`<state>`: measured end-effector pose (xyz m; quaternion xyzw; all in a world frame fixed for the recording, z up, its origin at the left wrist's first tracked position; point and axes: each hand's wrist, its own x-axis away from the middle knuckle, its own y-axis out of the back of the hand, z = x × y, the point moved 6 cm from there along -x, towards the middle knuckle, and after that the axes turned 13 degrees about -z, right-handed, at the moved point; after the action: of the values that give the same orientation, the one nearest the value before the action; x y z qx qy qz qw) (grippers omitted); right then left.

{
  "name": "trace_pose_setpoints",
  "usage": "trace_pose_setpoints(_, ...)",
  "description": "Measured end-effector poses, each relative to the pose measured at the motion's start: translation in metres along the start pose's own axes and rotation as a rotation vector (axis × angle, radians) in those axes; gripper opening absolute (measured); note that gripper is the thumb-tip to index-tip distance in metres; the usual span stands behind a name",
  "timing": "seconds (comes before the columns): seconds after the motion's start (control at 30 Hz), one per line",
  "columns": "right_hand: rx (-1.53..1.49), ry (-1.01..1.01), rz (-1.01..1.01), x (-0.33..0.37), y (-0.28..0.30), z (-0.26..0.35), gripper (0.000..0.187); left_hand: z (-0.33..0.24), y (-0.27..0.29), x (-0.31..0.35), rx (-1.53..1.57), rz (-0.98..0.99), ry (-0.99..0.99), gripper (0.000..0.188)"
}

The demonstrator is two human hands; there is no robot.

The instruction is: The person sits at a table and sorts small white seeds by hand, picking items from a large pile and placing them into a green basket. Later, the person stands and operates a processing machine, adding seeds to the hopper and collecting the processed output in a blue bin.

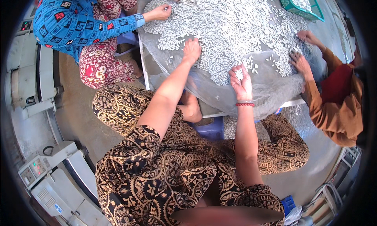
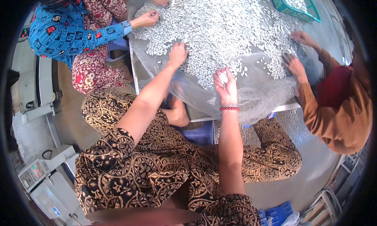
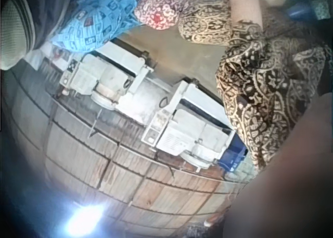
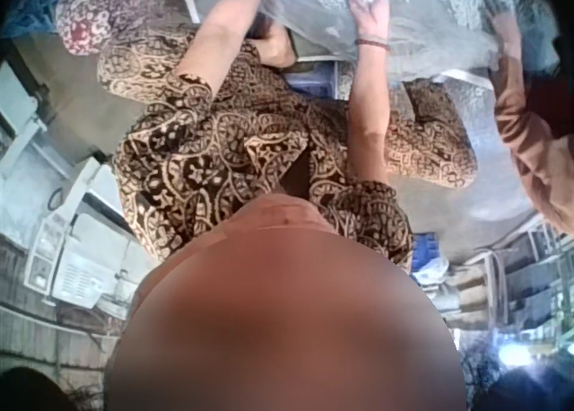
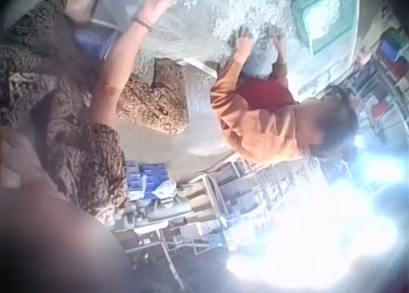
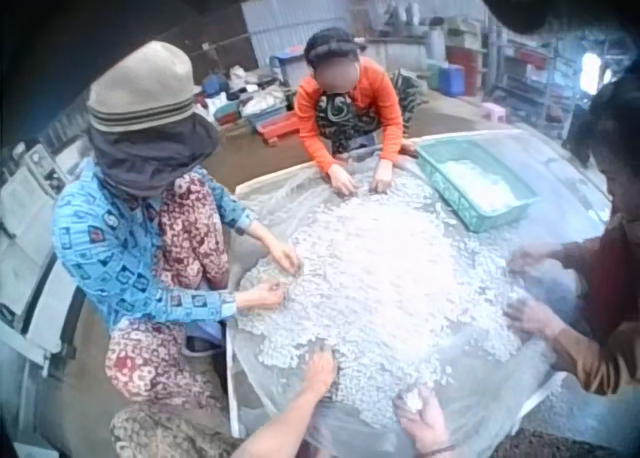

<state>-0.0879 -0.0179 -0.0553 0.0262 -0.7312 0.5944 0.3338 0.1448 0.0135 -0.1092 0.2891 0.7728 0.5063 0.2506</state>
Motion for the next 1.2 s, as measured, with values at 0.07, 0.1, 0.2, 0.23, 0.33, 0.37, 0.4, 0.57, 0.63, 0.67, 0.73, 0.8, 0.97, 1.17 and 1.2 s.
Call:
trace_pose_setpoints(0.07, 0.103, 0.146, -0.216, 0.000, 0.013, 0.005, 0.020, 0.000, 0.006, -0.012, 0.090, 0.116, 0.070, 0.023)
trace_pose_setpoints(0.1, 0.147, 0.196, -0.289, 0.000, 0.016, 0.007, 0.022, -0.003, 0.014, -0.017, 0.146, 0.127, 0.092, 0.025)
trace_pose_setpoints(0.2, 0.138, 0.254, -0.290, -0.005, 0.012, 0.008, 0.029, -0.030, 0.041, -0.025, 0.295, 0.193, 0.029, 0.030)
trace_pose_setpoints(0.23, 0.156, 0.264, -0.333, -0.008, 0.013, 0.008, 0.030, -0.047, 0.049, -0.026, 0.346, 0.246, -0.018, 0.030)
trace_pose_setpoints(0.33, 0.058, 0.230, -0.355, -0.017, 0.013, 0.009, 0.031, -0.112, 0.063, -0.013, 0.458, 0.598, -0.234, 0.035)
trace_pose_setpoints(0.37, 0.031, 0.203, -0.330, -0.020, 0.011, 0.011, 0.033, -0.133, 0.070, -0.005, 0.436, 0.614, -0.397, 0.037)
trace_pose_setpoints(0.4, 0.031, 0.219, -0.373, -0.021, 0.013, 0.016, 0.032, -0.145, 0.073, -0.001, 0.437, 0.588, -0.397, 0.036)
trace_pose_setpoints(0.57, 0.128, 0.198, -0.234, -0.015, 0.000, 0.037, 0.021, -0.178, 0.030, -0.014, 0.464, 0.354, -0.522, 0.029)
trace_pose_setpoints(0.63, 0.052, 0.304, -0.277, 0.000, -0.001, 0.053, 0.015, -0.185, -0.005, -0.011, 0.501, 0.245, -0.672, 0.035)
trace_pose_setpoints(0.67, -0.068, 0.425, -0.361, 0.009, 0.004, 0.058, 0.012, -0.183, -0.022, -0.006, 0.455, 0.220, -0.693, 0.036)
trace_pose_setpoints(0.73, -0.033, 0.465, -0.388, 0.029, 0.006, 0.064, 0.008, -0.189, -0.045, 0.001, 0.270, 0.148, -0.858, 0.026)
trace_pose_setpoints(0.8, -0.010, 0.411, -0.434, 0.041, 0.011, 0.070, 0.016, -0.186, -0.062, 0.011, 0.090, 0.232, -0.832, 0.023)
trace_pose_setpoints(0.97, -0.153, 0.218, -0.226, 0.045, 0.009, 0.074, 0.027, -0.156, -0.028, 0.032, 0.108, 0.165, -0.946, 0.025)
trace_pose_setpoints(1.17, -0.111, 0.238, -0.272, 0.039, 0.003, 0.041, 0.024, -0.085, 0.002, 0.035, 0.045, 0.028, -0.864, 0.019)
trace_pose_setpoints(1.2, -0.087, 0.206, -0.220, 0.040, -0.003, 0.032, 0.023, -0.070, 0.002, 0.031, 0.069, 0.067, -0.749, 0.016)
